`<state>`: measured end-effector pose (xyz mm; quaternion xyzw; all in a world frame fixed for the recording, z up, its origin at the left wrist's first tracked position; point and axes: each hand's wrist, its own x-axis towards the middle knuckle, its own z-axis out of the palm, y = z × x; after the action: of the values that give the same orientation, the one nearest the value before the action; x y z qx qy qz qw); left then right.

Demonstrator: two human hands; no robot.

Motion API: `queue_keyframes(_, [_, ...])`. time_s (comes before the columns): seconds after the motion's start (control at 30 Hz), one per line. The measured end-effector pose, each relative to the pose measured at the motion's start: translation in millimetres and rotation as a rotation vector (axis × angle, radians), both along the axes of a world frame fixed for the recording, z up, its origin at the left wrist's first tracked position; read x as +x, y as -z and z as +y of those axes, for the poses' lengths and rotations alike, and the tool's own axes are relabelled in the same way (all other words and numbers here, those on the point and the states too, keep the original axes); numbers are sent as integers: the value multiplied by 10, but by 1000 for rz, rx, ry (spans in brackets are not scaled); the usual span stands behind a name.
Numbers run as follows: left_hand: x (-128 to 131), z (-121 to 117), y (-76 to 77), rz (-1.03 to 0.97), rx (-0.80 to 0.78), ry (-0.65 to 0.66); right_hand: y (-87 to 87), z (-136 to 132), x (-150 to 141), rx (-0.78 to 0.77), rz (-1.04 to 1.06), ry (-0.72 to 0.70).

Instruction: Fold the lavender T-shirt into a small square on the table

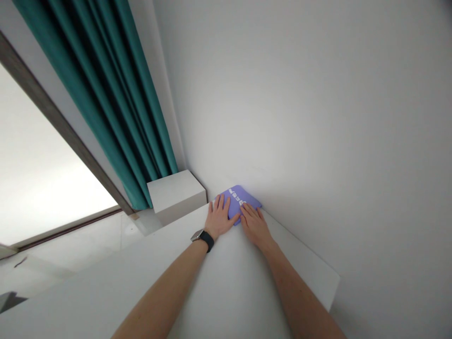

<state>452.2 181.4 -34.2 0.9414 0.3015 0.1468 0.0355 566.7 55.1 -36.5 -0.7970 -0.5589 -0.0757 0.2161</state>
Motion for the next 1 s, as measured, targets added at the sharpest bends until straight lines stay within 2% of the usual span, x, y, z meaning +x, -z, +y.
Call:
queue_keyframes(0.1, [-12, 8, 19, -9, 6, 17, -4, -30, 57, 35, 44, 120])
queue_keyframes(0.2, [-8, 16, 0, -51, 35, 78, 9, -41, 113, 86, 67, 183])
queue_keyframes(0.3, [65, 3, -75, -104, 46, 141, 48, -30, 153, 133, 103, 175])
queue_keyframes(0.43, [248, -65, -171, -119, 20, 159, 116, -25, 218, 167, 144, 121])
queue_keyframes(0.57, [341, -136, -163, -43, 6, 122, 161, -36, 282, 174, 164, 99])
queue_keyframes(0.73, [247, -139, -108, 33, 3, 131, 160, -49, 294, 159, 173, 119])
queue_keyframes(1.0, [-15, -112, -44, 14, 10, 165, 141, -67, 286, 138, 158, 180])
